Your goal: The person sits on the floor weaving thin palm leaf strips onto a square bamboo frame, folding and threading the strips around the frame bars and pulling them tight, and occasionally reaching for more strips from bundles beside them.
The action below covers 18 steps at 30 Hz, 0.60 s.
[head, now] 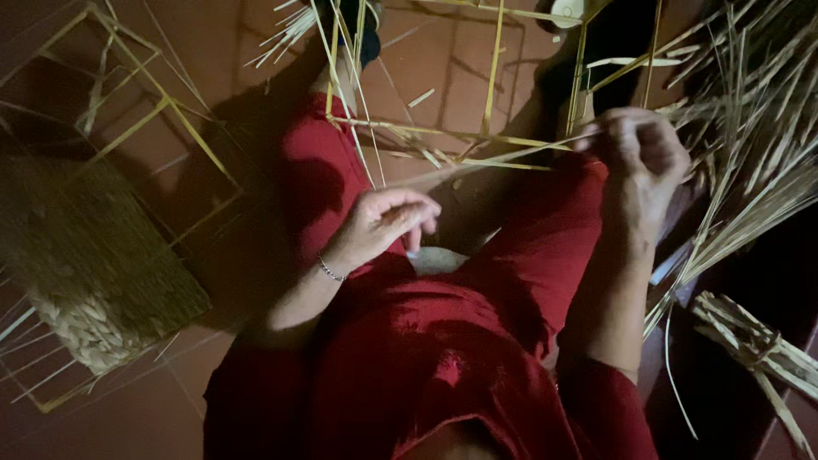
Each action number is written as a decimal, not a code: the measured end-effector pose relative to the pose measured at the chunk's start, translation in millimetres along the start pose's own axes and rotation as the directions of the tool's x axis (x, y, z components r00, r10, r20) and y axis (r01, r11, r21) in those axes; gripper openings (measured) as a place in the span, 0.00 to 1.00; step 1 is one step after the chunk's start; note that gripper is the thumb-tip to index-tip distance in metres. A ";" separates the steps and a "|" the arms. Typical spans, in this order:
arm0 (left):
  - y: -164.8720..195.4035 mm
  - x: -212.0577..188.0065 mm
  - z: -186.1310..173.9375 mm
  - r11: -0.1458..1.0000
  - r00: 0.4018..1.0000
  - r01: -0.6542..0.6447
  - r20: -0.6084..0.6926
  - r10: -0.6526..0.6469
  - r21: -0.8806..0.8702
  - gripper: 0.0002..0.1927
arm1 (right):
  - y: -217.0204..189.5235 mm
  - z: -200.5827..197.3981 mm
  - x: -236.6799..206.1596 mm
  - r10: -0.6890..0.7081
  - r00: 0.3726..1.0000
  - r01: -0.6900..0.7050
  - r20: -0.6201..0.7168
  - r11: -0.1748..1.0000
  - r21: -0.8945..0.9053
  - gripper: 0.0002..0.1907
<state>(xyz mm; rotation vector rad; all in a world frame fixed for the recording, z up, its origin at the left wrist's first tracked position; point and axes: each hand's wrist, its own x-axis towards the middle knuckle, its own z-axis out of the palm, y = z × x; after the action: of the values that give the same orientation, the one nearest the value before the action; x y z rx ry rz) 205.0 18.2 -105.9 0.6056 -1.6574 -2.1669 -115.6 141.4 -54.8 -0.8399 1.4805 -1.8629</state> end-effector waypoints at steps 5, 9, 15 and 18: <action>19.6 36.5 12.8 0.753 0.883 -0.430 0.056 0.467 0.499 0.15 | -19.2 40.1 5.4 0.044 0.943 0.011 0.329 0.987 -0.163 0.08; 25.0 49.9 13.4 0.722 0.868 -0.473 0.124 0.482 0.504 0.08 | -23.6 74.5 9.9 0.022 0.916 0.005 0.401 0.998 -0.065 0.08; 35.0 47.5 -10.9 0.876 0.947 -0.292 -0.010 0.320 0.383 0.03 | -27.1 108.7 21.2 0.002 0.904 -0.004 0.428 1.000 0.003 0.10; 50.0 47.3 -22.8 0.914 0.952 -0.297 0.012 0.306 0.274 0.02 | -17.7 124.1 27.9 0.006 0.919 -0.062 0.395 0.990 0.129 0.11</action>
<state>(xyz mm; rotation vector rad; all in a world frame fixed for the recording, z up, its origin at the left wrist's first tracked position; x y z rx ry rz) 177.5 -37.6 -68.7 0.4165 -1.9088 -1.7194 -36.5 49.4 -12.9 -1.0419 1.0941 -1.6290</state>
